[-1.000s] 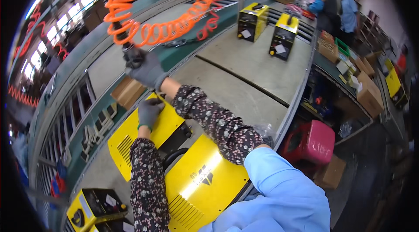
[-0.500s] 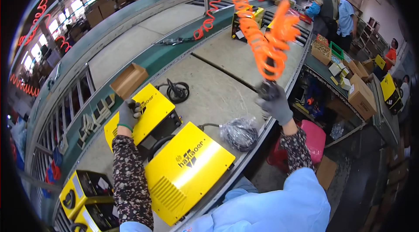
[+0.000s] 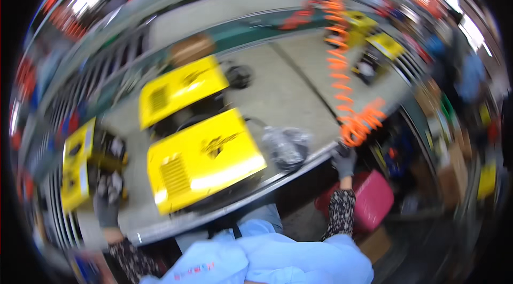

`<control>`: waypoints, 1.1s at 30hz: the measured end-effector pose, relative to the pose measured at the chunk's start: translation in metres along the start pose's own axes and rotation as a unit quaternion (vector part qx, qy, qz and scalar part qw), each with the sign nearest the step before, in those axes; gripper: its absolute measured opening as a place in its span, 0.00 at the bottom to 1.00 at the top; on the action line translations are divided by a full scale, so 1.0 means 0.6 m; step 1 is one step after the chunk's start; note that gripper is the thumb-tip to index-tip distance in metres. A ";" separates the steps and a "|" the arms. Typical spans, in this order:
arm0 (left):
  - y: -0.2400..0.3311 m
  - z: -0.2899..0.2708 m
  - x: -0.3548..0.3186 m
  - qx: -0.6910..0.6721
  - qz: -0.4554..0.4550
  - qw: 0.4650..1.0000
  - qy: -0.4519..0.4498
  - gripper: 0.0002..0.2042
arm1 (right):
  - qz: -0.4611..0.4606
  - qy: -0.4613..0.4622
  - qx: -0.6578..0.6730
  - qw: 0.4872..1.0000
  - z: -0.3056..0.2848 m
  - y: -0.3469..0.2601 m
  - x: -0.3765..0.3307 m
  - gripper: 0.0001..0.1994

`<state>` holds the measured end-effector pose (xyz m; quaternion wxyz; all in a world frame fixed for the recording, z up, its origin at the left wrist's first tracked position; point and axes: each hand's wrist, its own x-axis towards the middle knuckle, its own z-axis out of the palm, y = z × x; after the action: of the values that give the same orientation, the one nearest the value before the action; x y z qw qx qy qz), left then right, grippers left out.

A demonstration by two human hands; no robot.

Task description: Assembling the outer yellow casing and tightening screws on welding machine units at a factory assembly line.

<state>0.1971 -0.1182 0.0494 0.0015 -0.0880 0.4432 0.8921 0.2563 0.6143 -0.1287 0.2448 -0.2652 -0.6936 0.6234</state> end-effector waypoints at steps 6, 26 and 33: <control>-0.099 -0.143 -0.211 -0.193 0.090 0.977 0.001 0.13 | -0.410 -0.010 -0.532 0.740 -0.190 0.195 0.089 0.22; 0.228 -0.688 -0.436 0.002 0.418 0.726 0.546 0.13 | -0.404 0.119 -0.417 0.806 0.175 0.098 -0.012 0.17; 0.251 -0.710 -0.444 0.685 0.092 0.401 0.601 0.46 | -0.328 0.107 -0.677 0.650 0.090 0.135 0.118 0.19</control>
<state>0.5132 -0.5266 -0.0412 -0.2875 -0.5294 0.7982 0.0015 0.1729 0.6288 -0.2141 0.2582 -0.1769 -0.9338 -0.1735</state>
